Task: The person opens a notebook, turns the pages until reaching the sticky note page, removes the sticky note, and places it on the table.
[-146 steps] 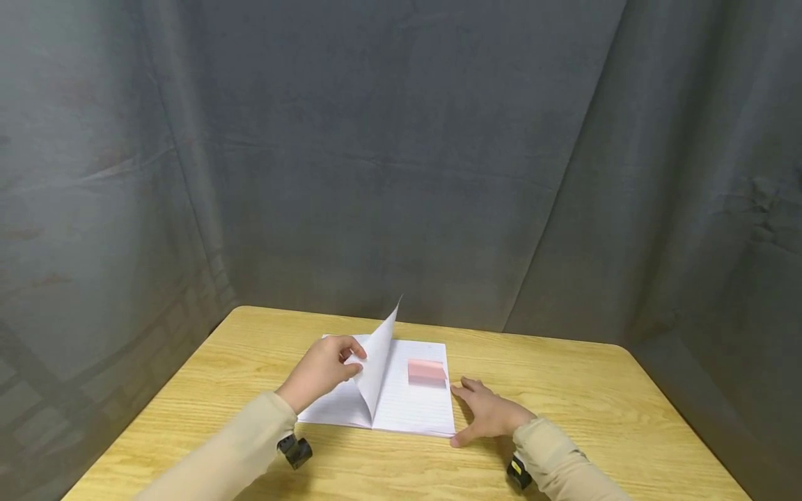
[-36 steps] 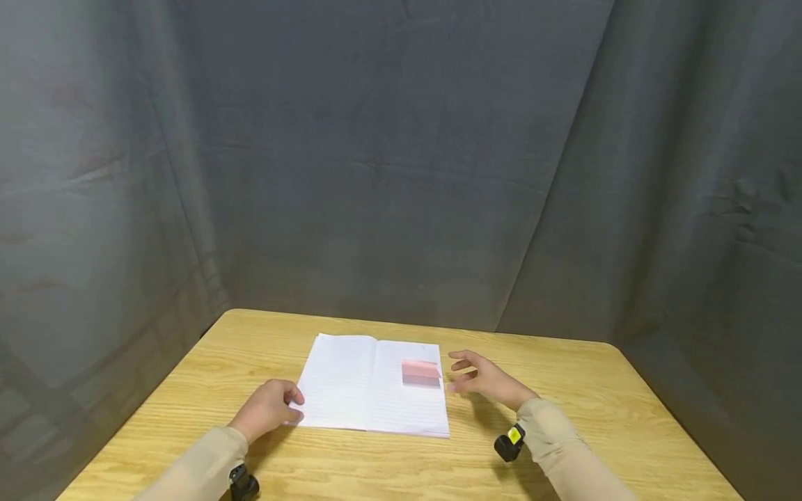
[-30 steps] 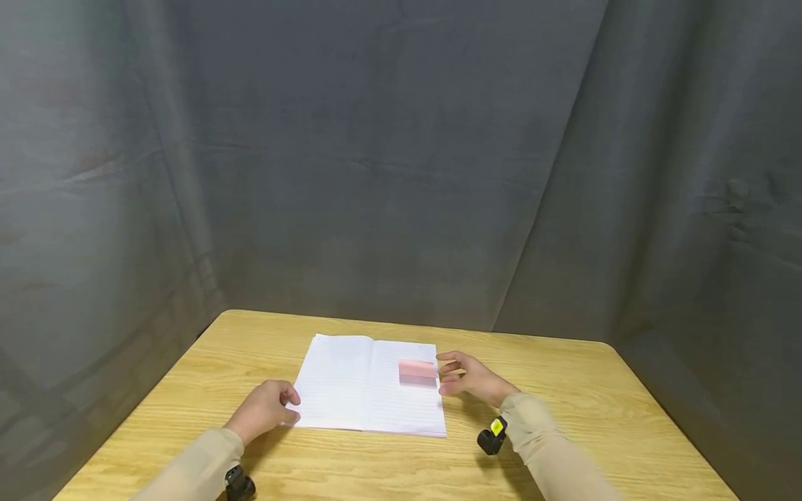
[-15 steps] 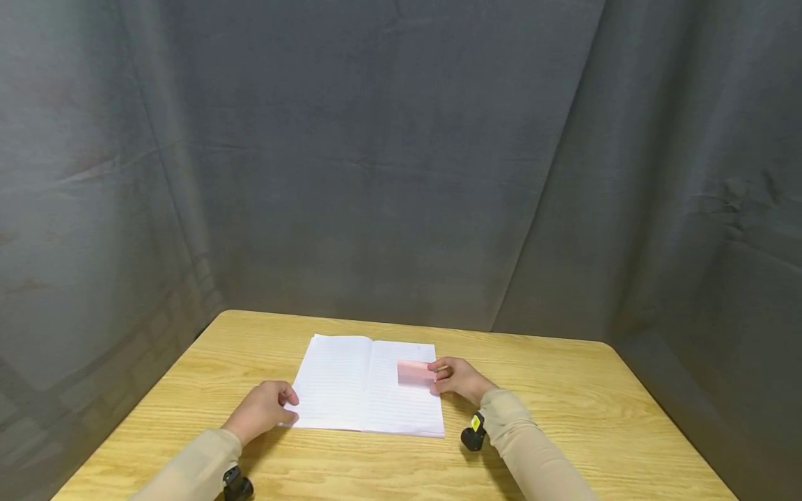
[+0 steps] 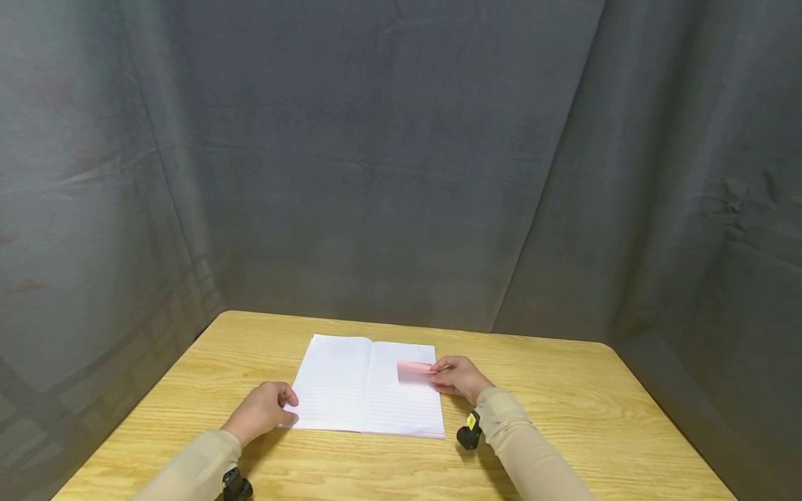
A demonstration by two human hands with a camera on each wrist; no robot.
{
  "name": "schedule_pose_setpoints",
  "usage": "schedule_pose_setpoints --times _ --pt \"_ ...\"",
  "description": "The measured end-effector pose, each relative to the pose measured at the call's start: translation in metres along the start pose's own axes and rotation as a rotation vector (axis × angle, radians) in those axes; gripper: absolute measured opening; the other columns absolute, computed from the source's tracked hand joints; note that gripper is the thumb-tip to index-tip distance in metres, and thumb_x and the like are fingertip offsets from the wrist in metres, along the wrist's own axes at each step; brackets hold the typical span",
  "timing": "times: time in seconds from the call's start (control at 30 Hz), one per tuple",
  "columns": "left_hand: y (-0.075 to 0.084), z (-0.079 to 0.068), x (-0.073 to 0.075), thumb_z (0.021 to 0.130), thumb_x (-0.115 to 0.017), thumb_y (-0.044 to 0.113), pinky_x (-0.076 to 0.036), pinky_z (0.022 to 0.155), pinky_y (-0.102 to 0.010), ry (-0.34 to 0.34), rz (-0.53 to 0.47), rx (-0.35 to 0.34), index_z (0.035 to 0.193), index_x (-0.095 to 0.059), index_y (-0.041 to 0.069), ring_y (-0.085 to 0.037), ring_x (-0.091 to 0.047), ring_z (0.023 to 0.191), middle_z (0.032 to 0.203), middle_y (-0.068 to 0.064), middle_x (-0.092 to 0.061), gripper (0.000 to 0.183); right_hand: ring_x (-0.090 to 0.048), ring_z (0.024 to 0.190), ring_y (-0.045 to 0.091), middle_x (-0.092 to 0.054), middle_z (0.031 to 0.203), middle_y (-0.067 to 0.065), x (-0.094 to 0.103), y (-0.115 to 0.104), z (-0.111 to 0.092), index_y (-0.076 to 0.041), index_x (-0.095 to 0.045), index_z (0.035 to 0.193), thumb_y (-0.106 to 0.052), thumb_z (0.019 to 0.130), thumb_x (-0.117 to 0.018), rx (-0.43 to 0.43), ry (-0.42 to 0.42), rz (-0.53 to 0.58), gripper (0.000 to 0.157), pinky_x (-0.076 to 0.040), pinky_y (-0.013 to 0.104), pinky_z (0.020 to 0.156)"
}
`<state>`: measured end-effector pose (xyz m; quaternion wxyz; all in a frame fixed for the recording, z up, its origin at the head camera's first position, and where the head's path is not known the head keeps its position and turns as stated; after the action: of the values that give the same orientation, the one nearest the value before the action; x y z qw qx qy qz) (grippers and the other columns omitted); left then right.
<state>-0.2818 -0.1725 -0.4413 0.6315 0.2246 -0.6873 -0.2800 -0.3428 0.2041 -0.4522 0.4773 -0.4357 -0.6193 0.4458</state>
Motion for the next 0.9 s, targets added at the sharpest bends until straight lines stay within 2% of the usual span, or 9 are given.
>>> schedule_pose_setpoints --times 0.3,0.9 --pt "0.0007 0.0007 -0.0001 0.071 -0.081 0.003 -0.044 0.069 -0.035 0.004 0.004 -0.003 0.085 -0.064 0.006 -0.021 -0.049 0.078 0.086 -0.006 -0.054 0.022 -0.065 0.071 0.012 -0.066 0.080 0.008 -0.0036 -0.0030 -0.0026 0.003 -0.060 0.085 0.008 0.085 -0.066 -0.035 0.102 0.005 0.008 -0.056 0.025 0.063" --pt "0.0007 -0.0004 0.0001 0.071 -0.081 0.003 -0.043 0.069 -0.035 0.000 0.007 -0.004 0.085 -0.063 0.006 -0.021 -0.048 0.077 0.085 -0.006 -0.053 0.022 -0.064 0.071 0.013 -0.065 0.082 0.011 -0.0045 -0.0024 -0.0035 0.001 -0.061 0.080 0.009 0.085 -0.065 -0.051 0.106 -0.014 0.010 -0.057 0.026 0.067"
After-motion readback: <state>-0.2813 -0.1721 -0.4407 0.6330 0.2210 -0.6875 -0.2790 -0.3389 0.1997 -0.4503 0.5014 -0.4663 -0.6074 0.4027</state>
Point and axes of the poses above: each hand's wrist, its own z-axis towards the middle knuckle, its own x-axis out of the back of the hand, y = z × x, the point moved 1 cm from there along z, towards the middle knuckle
